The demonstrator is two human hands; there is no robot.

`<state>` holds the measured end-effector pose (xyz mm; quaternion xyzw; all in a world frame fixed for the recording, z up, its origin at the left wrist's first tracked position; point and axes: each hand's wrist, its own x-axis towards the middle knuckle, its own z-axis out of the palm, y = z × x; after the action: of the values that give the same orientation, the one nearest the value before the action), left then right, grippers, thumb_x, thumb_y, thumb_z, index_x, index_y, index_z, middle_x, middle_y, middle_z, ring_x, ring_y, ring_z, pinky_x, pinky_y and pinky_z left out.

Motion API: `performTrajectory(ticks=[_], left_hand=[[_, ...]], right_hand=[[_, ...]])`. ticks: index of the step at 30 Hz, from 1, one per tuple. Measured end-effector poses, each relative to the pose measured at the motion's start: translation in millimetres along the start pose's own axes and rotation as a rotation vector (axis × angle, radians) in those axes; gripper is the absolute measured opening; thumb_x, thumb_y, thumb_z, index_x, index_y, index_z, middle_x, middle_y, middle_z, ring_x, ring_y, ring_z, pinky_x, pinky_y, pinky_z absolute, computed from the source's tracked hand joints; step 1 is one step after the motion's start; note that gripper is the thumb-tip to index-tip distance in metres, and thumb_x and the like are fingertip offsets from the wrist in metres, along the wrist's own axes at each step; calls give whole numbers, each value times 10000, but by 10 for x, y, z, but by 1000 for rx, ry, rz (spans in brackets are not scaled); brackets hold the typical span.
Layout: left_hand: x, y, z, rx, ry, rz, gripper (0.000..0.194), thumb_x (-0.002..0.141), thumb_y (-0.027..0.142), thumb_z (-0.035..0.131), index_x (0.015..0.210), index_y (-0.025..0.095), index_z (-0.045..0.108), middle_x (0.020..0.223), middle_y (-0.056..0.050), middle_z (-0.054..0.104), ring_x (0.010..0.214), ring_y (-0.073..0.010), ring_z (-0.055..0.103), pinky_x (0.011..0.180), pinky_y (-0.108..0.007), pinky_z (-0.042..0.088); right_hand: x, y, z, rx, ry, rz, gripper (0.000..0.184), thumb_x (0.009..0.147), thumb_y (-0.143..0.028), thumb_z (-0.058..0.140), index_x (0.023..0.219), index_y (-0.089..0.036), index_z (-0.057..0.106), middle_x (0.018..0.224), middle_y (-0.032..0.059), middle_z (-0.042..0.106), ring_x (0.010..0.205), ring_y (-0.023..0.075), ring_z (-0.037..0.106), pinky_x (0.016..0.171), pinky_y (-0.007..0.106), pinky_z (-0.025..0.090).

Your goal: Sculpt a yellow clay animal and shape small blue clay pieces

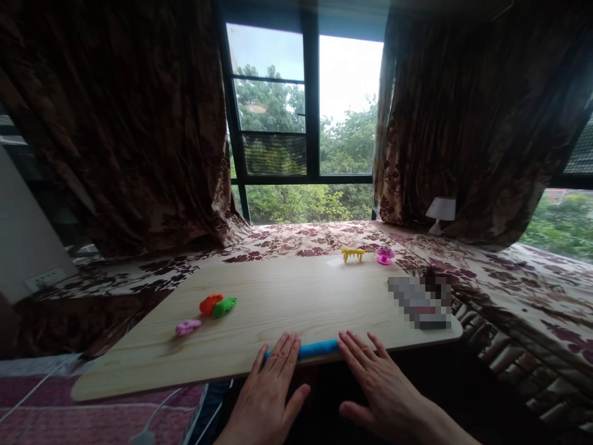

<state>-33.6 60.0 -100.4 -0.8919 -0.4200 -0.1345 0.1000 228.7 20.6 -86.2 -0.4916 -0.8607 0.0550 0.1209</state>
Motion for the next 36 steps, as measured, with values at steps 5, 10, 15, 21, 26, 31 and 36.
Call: performTrajectory(ticks=[5, 10, 15, 21, 26, 31, 36], left_hand=[[437, -155, 22, -36, -36, -117, 610, 896, 528, 216, 1411, 201, 216, 1481, -42, 258, 1366, -220, 217, 1104, -474, 206], [648, -256, 43, -42, -45, -143, 636, 884, 559, 201, 1396, 188, 273, 1462, -67, 308, 1356, -231, 246, 1096, -489, 211], [226, -84, 19, -26, -59, -72, 610, 898, 516, 231, 1428, 267, 61, 1508, 22, 157, 1387, -187, 132, 1124, -467, 146], [63, -11, 33, 13, -55, -33, 603, 908, 484, 230, 1429, 248, 39, 1510, 5, 132, 1387, -194, 131, 1121, -479, 148], [518, -164, 50, 12, -37, -142, 626, 898, 519, 183, 1409, 160, 222, 1477, -65, 260, 1365, -230, 220, 1102, -503, 191], [562, -184, 80, 13, -25, -148, 629, 897, 522, 194, 1410, 159, 220, 1472, -66, 272, 1360, -234, 234, 1102, -503, 195], [82, -40, 66, 59, 22, 2, 636, 898, 476, 293, 1432, 226, 55, 1494, -32, 208, 1366, -222, 216, 1094, -480, 231]], right_hand=[[363, 120, -77, 8, 13, 65, 825, 821, -678, 339, 1446, -170, 158, 1490, 107, 200, 1373, 262, 157, 1109, 494, 50], [572, 200, -76, 4, 26, 89, 825, 828, -675, 323, 1437, -134, 196, 1481, 139, 215, 1369, 278, 167, 1103, 509, 62], [203, 86, 25, -24, 49, 14, 835, 825, -623, 410, 1453, -194, 65, 1507, 91, 118, 1382, 266, 104, 1109, 497, 35], [-4, 12, 28, -18, 52, -9, 826, 832, -591, 432, 1452, -210, 40, 1508, 81, 107, 1381, 260, 115, 1112, 490, 35], [389, 178, -43, -7, 27, 69, 806, 832, -643, 367, 1443, -158, 167, 1485, 123, 206, 1368, 278, 169, 1103, 513, 77], [455, 214, -20, -12, 32, 73, 822, 824, -647, 382, 1446, -162, 152, 1491, 118, 184, 1372, 278, 152, 1104, 511, 85], [49, 86, -11, 1, 39, -13, 810, 839, -588, 427, 1453, -221, 50, 1510, 65, 93, 1384, 247, 99, 1114, 490, 39]])
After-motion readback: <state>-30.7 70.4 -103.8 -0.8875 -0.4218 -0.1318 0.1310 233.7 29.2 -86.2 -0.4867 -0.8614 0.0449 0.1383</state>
